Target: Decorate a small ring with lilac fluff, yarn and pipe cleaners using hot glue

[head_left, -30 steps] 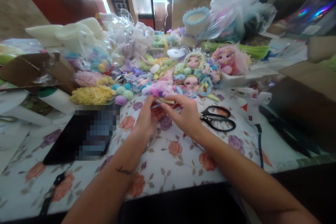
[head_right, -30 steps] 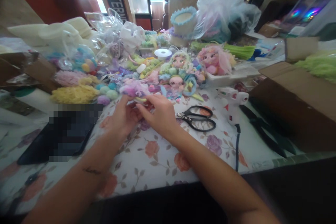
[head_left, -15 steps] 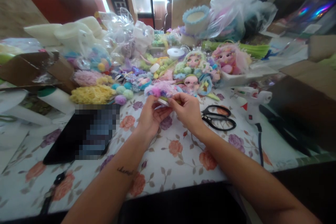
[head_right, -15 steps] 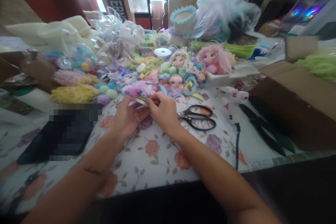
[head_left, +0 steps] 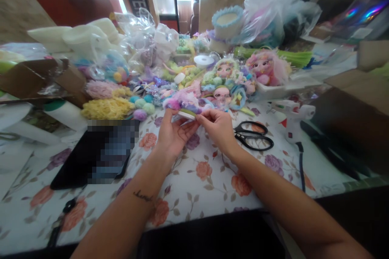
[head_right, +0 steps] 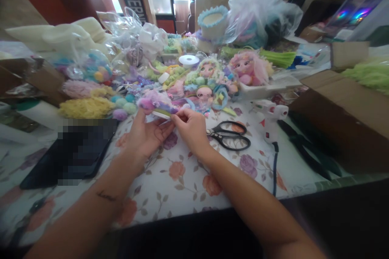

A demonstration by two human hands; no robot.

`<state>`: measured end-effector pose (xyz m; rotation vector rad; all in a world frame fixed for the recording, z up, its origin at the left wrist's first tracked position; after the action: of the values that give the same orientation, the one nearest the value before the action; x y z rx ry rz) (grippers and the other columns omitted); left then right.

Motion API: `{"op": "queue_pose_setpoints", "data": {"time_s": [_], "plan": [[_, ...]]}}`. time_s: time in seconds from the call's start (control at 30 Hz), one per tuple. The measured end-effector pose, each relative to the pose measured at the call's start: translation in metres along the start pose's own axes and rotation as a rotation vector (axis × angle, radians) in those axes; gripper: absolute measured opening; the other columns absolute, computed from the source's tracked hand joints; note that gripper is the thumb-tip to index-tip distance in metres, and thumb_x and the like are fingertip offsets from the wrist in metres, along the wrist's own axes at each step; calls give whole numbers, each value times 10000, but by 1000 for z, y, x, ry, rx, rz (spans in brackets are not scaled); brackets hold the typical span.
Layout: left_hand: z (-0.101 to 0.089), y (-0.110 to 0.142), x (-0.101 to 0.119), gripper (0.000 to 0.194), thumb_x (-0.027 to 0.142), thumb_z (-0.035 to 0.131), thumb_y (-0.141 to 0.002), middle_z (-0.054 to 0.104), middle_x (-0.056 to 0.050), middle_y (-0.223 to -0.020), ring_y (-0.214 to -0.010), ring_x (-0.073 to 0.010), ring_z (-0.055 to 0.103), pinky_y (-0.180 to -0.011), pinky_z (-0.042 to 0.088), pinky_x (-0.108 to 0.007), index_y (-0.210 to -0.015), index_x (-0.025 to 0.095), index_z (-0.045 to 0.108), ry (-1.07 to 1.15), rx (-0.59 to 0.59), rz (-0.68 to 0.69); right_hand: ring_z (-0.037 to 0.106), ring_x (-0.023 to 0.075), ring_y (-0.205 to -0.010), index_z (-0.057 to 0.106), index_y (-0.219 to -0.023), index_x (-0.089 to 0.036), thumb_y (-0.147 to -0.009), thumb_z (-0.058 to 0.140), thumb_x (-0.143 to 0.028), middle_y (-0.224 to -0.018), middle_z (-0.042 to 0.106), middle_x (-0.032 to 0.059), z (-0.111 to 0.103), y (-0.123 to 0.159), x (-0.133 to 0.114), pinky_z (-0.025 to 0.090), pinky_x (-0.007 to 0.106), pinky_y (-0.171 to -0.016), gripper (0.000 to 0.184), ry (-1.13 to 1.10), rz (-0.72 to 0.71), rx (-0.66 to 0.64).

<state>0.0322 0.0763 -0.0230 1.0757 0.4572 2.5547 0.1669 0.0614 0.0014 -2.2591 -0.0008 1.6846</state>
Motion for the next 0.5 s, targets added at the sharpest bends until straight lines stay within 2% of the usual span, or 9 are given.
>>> {"op": "queue_pose_setpoints", "data": {"time_s": [0.27, 0.37, 0.5], "plan": [[3, 2, 1, 274, 353, 531, -872, 729, -110, -791, -684, -197, 727, -662, 616, -263, -970, 132, 659, 0, -44, -34, 360, 84, -475, 596, -623, -181, -748, 677, -385, -491, 459, -73, 3, -1, 13, 312, 245, -499, 253, -196, 163, -33], [6, 3, 0, 279, 312, 495, -875, 732, -125, -806, -693, -200, 730, -669, 617, -265, -986, 114, 657, -5, -60, -59, 399, 86, -507, 589, -665, -179, -754, 660, -354, -550, 503, -61, 1, -3, 10, 327, 242, -517, 209, -198, 112, 10], [4, 2, 0, 275, 294, 503, -857, 720, -121, -774, -692, -198, 727, -696, 615, -261, -971, 97, 657, 27, -15, -21, 434, 93, -521, 563, -712, -191, -809, 620, -345, -597, 536, -46, 1, -1, 4, 359, 244, -530, 191, -136, 13, 45]]}}
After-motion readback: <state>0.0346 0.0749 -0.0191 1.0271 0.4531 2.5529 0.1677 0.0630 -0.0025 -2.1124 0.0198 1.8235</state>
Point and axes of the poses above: each hand's wrist, its own y-axis away from the middle knuckle, its own z-axis out of the palm, x = y × z, the point moved 5 cm from there along -y, towards the middle knuckle
